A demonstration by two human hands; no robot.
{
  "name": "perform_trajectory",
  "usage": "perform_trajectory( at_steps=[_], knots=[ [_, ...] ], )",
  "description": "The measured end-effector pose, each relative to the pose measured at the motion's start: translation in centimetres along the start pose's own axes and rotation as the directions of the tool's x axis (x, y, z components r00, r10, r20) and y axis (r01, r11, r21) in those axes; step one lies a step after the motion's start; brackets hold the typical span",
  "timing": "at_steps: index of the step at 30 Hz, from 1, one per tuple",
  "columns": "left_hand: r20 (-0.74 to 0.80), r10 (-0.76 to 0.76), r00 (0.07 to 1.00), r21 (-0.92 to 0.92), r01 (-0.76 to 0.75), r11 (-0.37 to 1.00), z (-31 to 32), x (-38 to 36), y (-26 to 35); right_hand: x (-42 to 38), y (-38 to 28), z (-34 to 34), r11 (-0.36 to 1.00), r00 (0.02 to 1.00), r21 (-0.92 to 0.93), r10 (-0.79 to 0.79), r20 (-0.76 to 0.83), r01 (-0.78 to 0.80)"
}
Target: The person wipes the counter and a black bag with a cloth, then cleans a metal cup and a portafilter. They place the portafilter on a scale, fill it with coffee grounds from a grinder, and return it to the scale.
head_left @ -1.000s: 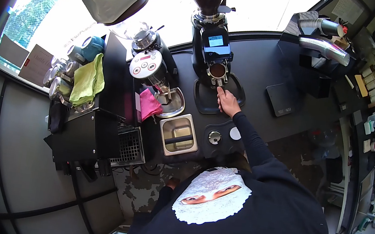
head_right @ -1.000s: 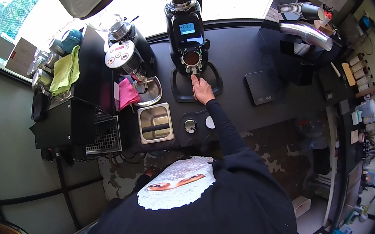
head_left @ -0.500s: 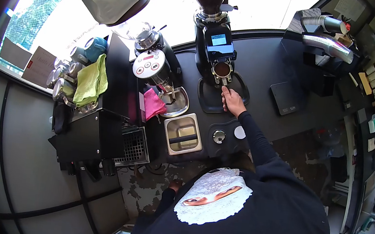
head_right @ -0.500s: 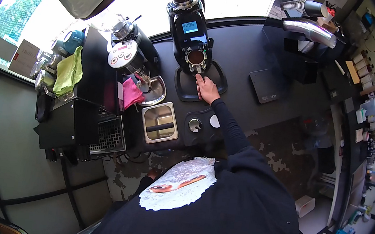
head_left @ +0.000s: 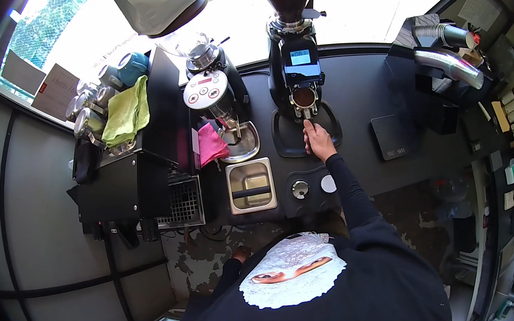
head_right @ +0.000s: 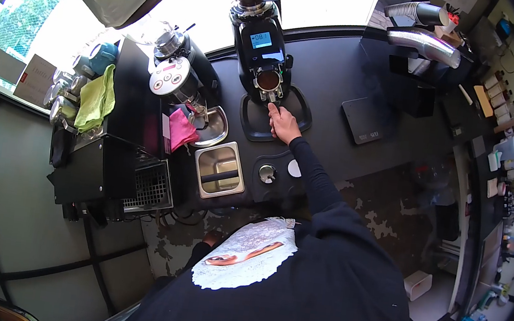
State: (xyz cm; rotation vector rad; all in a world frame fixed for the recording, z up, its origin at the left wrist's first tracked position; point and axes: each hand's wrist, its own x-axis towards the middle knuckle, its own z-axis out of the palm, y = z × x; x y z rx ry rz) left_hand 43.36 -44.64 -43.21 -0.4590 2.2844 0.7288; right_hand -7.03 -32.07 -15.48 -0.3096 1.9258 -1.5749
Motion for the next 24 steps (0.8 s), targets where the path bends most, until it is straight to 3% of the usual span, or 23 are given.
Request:
perform_trajectory(
  at_steps=[2,6,8,11,15,17,21,24],
  knots=[
    [-0.019,-0.082,0.996,-0.160,0.078,0.984,0.5,0.0,0.1,-0.1,0.2,-0.3,0.998,0.999,-0.058,-0.038,-0.014,0.037],
    [-0.053,-0.129,0.990,-0.244,0.113,0.963,-0.1,-1.2,1.0,0.0,0.4,-0.3,0.997,0.998,-0.050,-0.053,-0.032,0.051],
    [-0.036,-0.247,0.968,-0.342,0.220,0.913,-3.3,-3.9,4.7,-0.3,0.5,-0.2,0.998,0.998,-0.019,-0.058,-0.026,0.057],
    [0.001,-0.324,0.946,-0.439,0.292,0.850,0.1,-2.3,1.4,-1.3,-0.2,0.0,0.998,0.998,0.028,-0.048,-0.049,0.050],
    [0.047,-0.334,0.941,-0.438,0.320,0.840,-0.3,-1.8,1.3,-0.6,0.4,-0.2,0.997,0.996,-0.043,-0.068,-0.052,0.066],
    [0.065,-0.232,0.971,-0.291,0.241,0.926,-0.2,-2.0,1.0,-1.6,0.6,-0.2,0.999,0.998,-0.034,-0.041,-0.054,0.039],
    [0.035,-0.231,0.972,-0.303,0.231,0.925,-1.1,-2.6,2.3,-1.9,0.3,-0.2,0.999,0.999,-0.036,0.003,-0.037,-0.005],
    [0.019,-0.109,0.994,-0.211,0.111,0.971,-0.4,-1.3,1.0,-1.6,0.0,-0.1,1.000,0.999,-0.008,-0.008,-0.032,0.008]
  ],
)
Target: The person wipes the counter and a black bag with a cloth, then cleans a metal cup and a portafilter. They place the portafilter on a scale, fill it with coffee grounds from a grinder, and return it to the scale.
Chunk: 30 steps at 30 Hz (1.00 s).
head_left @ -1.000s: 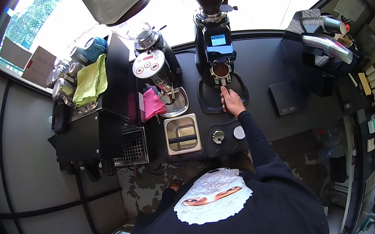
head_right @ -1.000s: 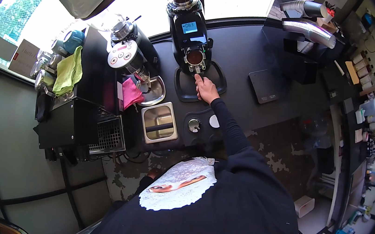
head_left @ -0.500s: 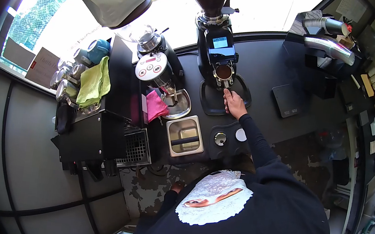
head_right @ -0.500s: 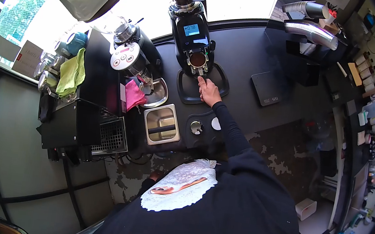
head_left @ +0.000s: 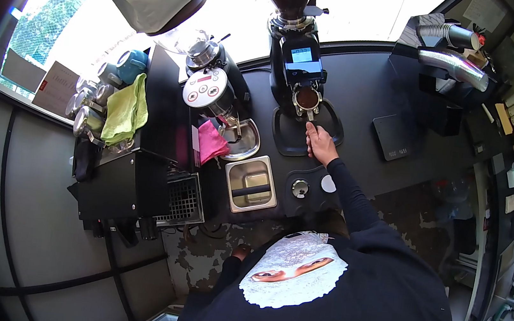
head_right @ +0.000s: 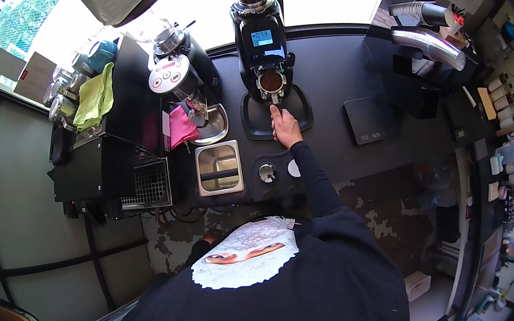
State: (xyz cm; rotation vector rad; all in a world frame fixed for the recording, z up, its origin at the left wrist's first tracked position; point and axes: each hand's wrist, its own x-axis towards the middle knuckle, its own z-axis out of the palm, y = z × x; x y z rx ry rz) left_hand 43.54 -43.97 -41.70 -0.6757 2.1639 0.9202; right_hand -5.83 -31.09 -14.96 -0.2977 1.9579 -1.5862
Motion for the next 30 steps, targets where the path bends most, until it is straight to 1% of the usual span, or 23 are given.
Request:
perform_trajectory(
  at_steps=[2,3,4,5,6,8,9,10,12,14,15,17,18,20,21,23,24,26,27,29,30],
  knots=[
    [-0.054,0.006,0.998,0.008,-0.006,1.000,-0.5,0.1,1.0,-0.1,-0.1,-0.1,1.000,1.000,0.012,0.015,0.016,-0.015],
    [-0.055,0.006,0.998,0.006,-0.006,1.000,-0.9,0.4,1.4,0.1,-0.1,-0.1,1.000,1.000,0.010,0.015,0.017,-0.015],
    [0.032,0.031,0.999,0.170,-0.036,0.985,-1.3,0.9,1.7,0.1,-0.1,-0.1,1.000,1.000,0.012,0.018,0.011,-0.018],
    [0.122,0.041,0.992,0.326,-0.079,0.942,-1.3,1.0,1.9,0.1,0.0,0.0,1.000,1.000,0.014,0.022,0.006,-0.022],
    [0.122,0.040,0.992,0.323,-0.077,0.943,-1.2,0.7,2.1,0.1,0.1,0.1,1.000,1.000,0.012,0.024,0.008,-0.024],
    [0.008,0.101,0.995,0.324,-0.098,0.941,-0.8,0.8,1.7,0.4,0.2,0.2,1.000,1.000,0.023,0.015,-0.003,-0.015],
    [0.006,0.101,0.995,0.324,-0.098,0.941,-0.4,0.6,1.5,0.4,0.3,0.2,1.000,1.000,0.023,0.013,-0.002,-0.013],
    [-0.097,0.043,0.994,0.187,-0.024,0.982,-0.9,-0.9,2.8,0.4,0.4,0.2,0.999,1.000,0.036,0.005,0.002,-0.005],
    [-0.187,-0.031,0.982,0.040,0.039,0.998,-1.2,-2.1,3.5,0.3,0.5,0.2,0.999,1.000,0.050,-0.001,0.007,0.001],
    [-0.101,-0.122,0.987,-0.103,0.112,0.988,-0.8,-2.0,3.0,0.2,0.3,0.1,0.999,1.000,0.036,0.001,0.022,-0.002],
    [-0.099,-0.122,0.988,-0.104,0.112,0.988,-0.7,-2.0,2.6,0.3,0.1,0.0,0.999,1.000,0.035,0.003,0.022,-0.004],
    [-0.017,-0.176,0.984,-0.183,0.170,0.968,0.4,-1.3,0.8,0.6,-0.7,0.1,0.999,1.000,0.041,0.024,0.011,-0.024],
    [-0.013,-0.178,0.984,-0.182,0.173,0.968,0.6,-1.4,0.3,0.6,-0.9,0.2,0.999,1.000,0.042,0.029,0.011,-0.029],
    [0.022,-0.054,0.998,-0.127,0.056,0.990,-0.1,-1.9,0.3,0.9,-0.9,0.3,0.999,0.999,0.037,0.035,0.000,-0.035],
    [0.021,-0.053,0.998,-0.123,0.055,0.991,-0.5,-1.8,0.4,1.0,-0.9,0.4,0.999,0.999,0.040,0.034,-0.003,-0.033],
    [0.029,-0.012,1.000,0.005,0.011,1.000,-0.1,-1.2,0.3,0.9,-0.2,0.5,0.998,0.999,0.063,0.011,-0.030,-0.009],
    [0.032,-0.015,0.999,0.004,0.015,1.000,0.2,-1.3,0.1,0.6,0.3,0.6,0.998,1.000,0.064,0.015,-0.028,-0.013],
    [-0.052,0.013,0.999,0.012,-0.012,1.000,0.2,-0.9,-0.1,0.2,0.9,0.6,0.999,0.995,-0.012,-0.045,-0.084,0.044],
    [-0.054,0.012,0.998,0.009,-0.011,1.000,0.2,-0.4,-0.1,0.2,1.1,0.6,0.999,0.996,-0.015,-0.046,-0.080,0.045],
    [-0.066,0.120,0.991,0.188,-0.106,0.976,0.3,-0.5,-0.1,-0.5,1.6,0.7,0.999,0.995,0.008,-0.045,-0.089,0.046],
    [-0.064,0.119,0.991,0.184,-0.105,0.977,0.4,-0.6,0.0,-0.5,1.5,0.7,0.999,0.995,0.005,-0.042,-0.086,0.043]
  ],
)
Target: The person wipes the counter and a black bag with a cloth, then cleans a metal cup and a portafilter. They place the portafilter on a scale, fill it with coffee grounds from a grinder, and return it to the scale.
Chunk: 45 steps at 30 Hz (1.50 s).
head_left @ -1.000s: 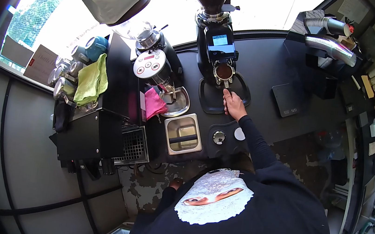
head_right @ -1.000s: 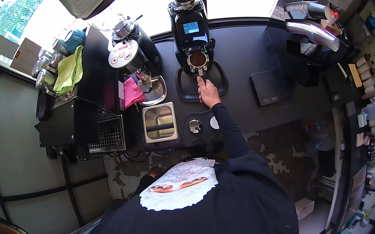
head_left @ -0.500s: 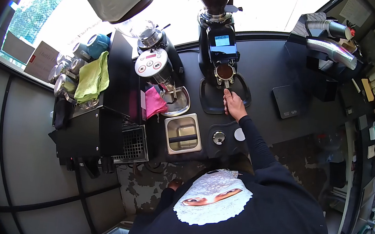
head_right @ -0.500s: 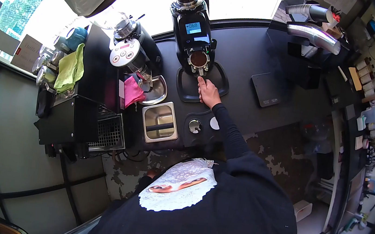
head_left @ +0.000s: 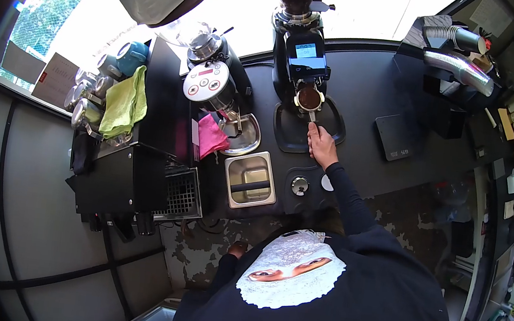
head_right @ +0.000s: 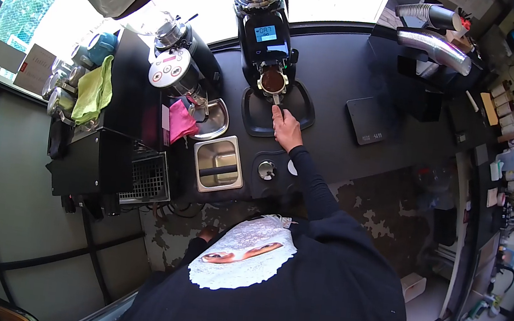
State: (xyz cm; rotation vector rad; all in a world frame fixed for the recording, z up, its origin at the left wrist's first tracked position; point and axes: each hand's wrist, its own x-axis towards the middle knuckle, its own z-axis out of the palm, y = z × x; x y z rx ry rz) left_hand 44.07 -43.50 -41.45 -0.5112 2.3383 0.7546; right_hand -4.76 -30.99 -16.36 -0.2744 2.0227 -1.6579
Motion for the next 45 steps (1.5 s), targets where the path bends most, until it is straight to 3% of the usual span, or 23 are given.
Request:
perform_trajectory(
  at_steps=[2,5,6,8,12,14,15,18,19,21,22,23,27,29,32,34,36,38,40,42,43,45],
  knots=[
    [0.046,-0.145,0.988,-0.155,0.150,0.976,-2.5,-1.3,2.5,-0.2,-0.6,0.0,1.000,0.999,0.008,0.030,0.013,-0.030],
    [0.016,-0.249,0.968,-0.264,0.245,0.933,-1.4,-0.8,1.8,-0.1,-0.6,-0.1,1.000,0.999,0.016,0.026,0.027,-0.026],
    [0.018,-0.248,0.969,-0.264,0.244,0.933,-0.8,-0.5,1.2,-0.1,-0.5,-0.1,1.000,0.999,0.014,0.028,0.025,-0.028],
    [-0.020,-0.086,0.996,-0.099,0.084,0.992,0.3,0.1,0.1,0.0,-0.5,-0.1,1.000,0.999,0.011,0.029,0.024,-0.029],
    [-0.061,-0.051,0.997,0.027,0.052,0.998,-0.1,0.3,0.2,0.0,-0.5,0.0,0.999,0.999,0.011,0.030,0.021,-0.031],
    [0.034,-0.090,0.995,-0.212,0.095,0.973,-0.4,0.8,-0.3,-0.1,-0.6,0.0,1.000,0.999,0.016,0.025,0.026,-0.026],
    [0.033,-0.090,0.995,-0.211,0.095,0.973,-0.4,0.9,-0.3,-0.1,-0.6,0.0,1.000,0.999,0.017,0.024,0.026,-0.024],
    [0.069,-0.262,0.963,-0.499,0.261,0.826,0.0,1.3,-0.5,-0.1,-0.6,0.0,1.000,1.000,0.003,0.016,0.021,-0.016],
    [0.067,-0.244,0.968,-0.499,0.244,0.831,0.1,1.3,-0.7,0.0,-0.6,0.0,1.000,1.000,-0.004,0.014,0.019,-0.014],
    [0.064,-0.225,0.972,-0.497,0.227,0.838,0.3,1.3,-1.1,0.1,-0.6,-0.1,1.000,1.000,-0.010,0.011,0.016,-0.011],
    [0.020,-0.105,0.994,-0.258,0.107,0.960,0.1,1.2,-1.3,0.0,-0.6,-0.1,1.000,1.000,-0.010,0.011,0.019,-0.010],
    [0.010,0.024,1.000,0.003,-0.024,1.000,0.1,1.1,-1.3,0.0,-0.7,-0.1,1.000,1.000,-0.012,0.010,0.022,-0.010],
    [0.020,-0.047,0.999,-0.014,0.047,0.999,-0.3,0.4,-0.6,0.0,-0.6,-0.1,1.000,1.000,-0.018,0.005,0.026,-0.004],
    [-0.034,0.075,0.997,0.020,-0.075,0.997,-0.3,1.0,-1.1,0.1,-0.8,-0.2,1.000,1.000,-0.017,0.009,0.030,-0.009],
    [0.082,-0.209,0.975,-0.431,0.223,0.874,-11.2,-1.7,7.7,0.3,-0.5,-0.3,1.000,1.000,-0.005,-0.004,0.030,0.004],
    [-0.032,-0.025,0.999,-0.586,0.002,0.810,-19.7,-3.6,14.6,0.3,-0.5,-0.4,1.000,0.999,-0.011,0.004,0.037,-0.004],
    [-0.264,0.184,0.947,-0.709,-0.319,0.628,-25.6,-2.9,19.5,0.2,-0.4,-0.5,1.000,0.999,-0.028,0.012,0.052,-0.011],
    [-0.436,0.102,0.894,-0.758,-0.426,0.494,-30.9,-2.1,24.5,0.1,-0.3,-0.4,1.000,1.000,-0.018,-0.016,0.024,0.017],
    [-0.641,0.215,0.737,-0.593,-0.653,0.471,-35.3,-0.6,27.9,-0.3,-0.5,-0.5,1.000,0.999,-0.007,-0.024,0.026,0.024],
    [-0.738,0.184,0.649,-0.530,-0.727,0.436,-37.5,2.3,30.0,-0.8,-0.5,-1.0,1.000,0.999,0.002,-0.026,0.034,0.026],
    [-0.737,0.176,0.653,-0.536,-0.723,0.436,-38.1,3.5,30.7,-1.0,-0.4,-1.4,0.999,0.998,-0.025,-0.030,0.056,0.032],
    [-0.802,0.241,0.546,-0.345,-0.754,0.559,-39.1,5.5,31.7,-1.3,-0.3,-2.2,0.998,0.996,-0.052,-0.028,0.083,0.033]
  ],
)
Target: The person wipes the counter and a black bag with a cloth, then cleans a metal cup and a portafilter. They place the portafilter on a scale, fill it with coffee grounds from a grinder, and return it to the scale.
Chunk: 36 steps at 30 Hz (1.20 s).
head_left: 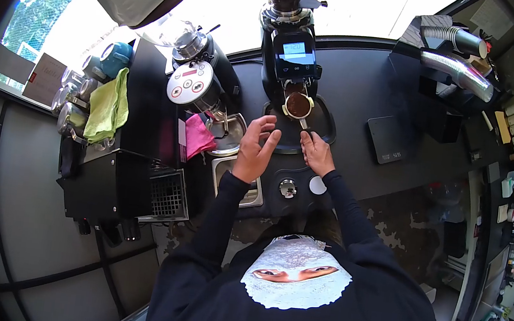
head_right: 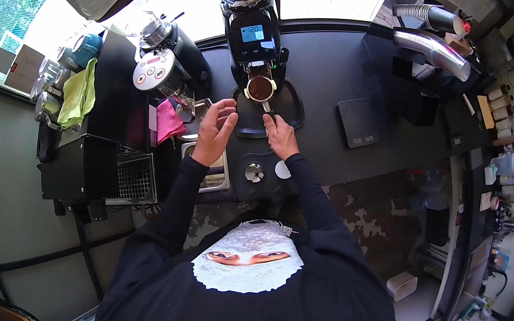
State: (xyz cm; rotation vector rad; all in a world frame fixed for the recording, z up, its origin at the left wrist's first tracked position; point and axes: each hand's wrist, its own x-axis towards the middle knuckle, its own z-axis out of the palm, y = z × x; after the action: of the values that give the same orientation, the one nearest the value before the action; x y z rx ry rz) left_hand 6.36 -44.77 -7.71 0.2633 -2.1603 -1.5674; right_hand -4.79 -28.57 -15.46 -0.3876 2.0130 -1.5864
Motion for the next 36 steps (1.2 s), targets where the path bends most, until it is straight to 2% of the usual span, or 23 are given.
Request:
perform_trajectory(
  at_steps=[1,3,5,7,9,11,15,22,25,28,29,31,32,33,35,36],
  knots=[
    [-0.003,-0.010,1.000,0.000,0.010,1.000,0.3,0.5,-0.2,-0.3,-0.1,-0.5,1.000,1.000,-0.020,-0.008,0.017,0.008],
    [0.008,0.125,0.992,0.197,-0.124,0.972,1.0,1.3,-0.6,-0.7,-0.4,-2.0,0.999,0.999,-0.043,-0.005,0.045,0.007],
    [0.021,0.041,0.999,0.154,-0.044,0.987,1.3,1.6,-1.4,-1.2,-0.6,-3.4,0.994,0.992,-0.101,-0.017,0.127,0.030],
    [0.015,0.172,0.985,0.312,-0.168,0.935,1.6,1.8,-2.2,-1.3,-0.6,-4.5,0.986,0.987,-0.151,-0.040,0.156,0.064],
    [0.027,0.110,0.994,0.278,-0.113,0.954,1.9,1.7,-2.4,-1.3,-1.3,-5.4,0.971,0.967,-0.208,-0.063,0.246,0.117],
    [0.072,0.139,0.988,0.338,-0.155,0.928,2.0,1.5,-2.4,-1.1,-1.5,-5.6,0.962,0.953,-0.228,-0.080,0.292,0.151],
    [0.062,0.132,0.989,0.330,-0.145,0.933,1.6,1.3,-2.4,-0.9,-2.1,-5.1,0.942,0.911,-0.253,-0.104,0.399,0.218],
    [0.014,0.141,0.990,0.388,-0.135,0.912,-1.3,-1.0,-2.7,-1.3,-3.4,-2.5,0.929,0.850,-0.282,-0.061,0.523,0.240],
    [0.012,0.139,0.990,0.377,-0.134,0.917,-3.2,-2.1,-2.5,-1.8,-4.1,-1.1,0.930,0.815,-0.320,0.043,0.578,0.178],
    [0.120,0.143,0.982,0.406,-0.180,0.896,-5.6,-3.4,-2.0,-2.2,-4.4,0.4,0.887,0.761,-0.331,-0.035,0.647,0.323],
    [0.109,0.141,0.984,0.408,-0.173,0.896,-6.3,-3.8,-2.1,-2.4,-4.6,0.9,0.884,0.755,-0.333,-0.033,0.655,0.328],
    [0.217,0.157,0.963,0.354,-0.228,0.907,-7.8,-4.7,-2.3,-3.0,-5.2,1.9,0.890,0.726,-0.349,0.029,0.687,0.294],
    [0.245,0.182,0.952,0.370,-0.265,0.890,-8.5,-5.1,-2.4,-3.1,-5.0,2.5,0.880,0.711,-0.326,-0.018,0.703,0.345],
    [0.236,0.179,0.955,0.373,-0.259,0.891,-8.9,-5.7,-2.3,-3.2,-4.9,3.0,0.878,0.704,-0.327,-0.015,0.710,0.349],
    [0.133,0.191,0.972,0.257,-0.220,0.941,-9.4,-6.6,-2.1,-3.4,-5.0,3.8,0.879,0.682,-0.332,0.010,0.731,0.343],
    [0.087,0.161,0.983,0.290,-0.180,0.940,-9.6,-7.5,-1.8,-3.6,-5.1,4.3,0.876,0.679,-0.333,0.009,0.734,0.349]
  ],
)
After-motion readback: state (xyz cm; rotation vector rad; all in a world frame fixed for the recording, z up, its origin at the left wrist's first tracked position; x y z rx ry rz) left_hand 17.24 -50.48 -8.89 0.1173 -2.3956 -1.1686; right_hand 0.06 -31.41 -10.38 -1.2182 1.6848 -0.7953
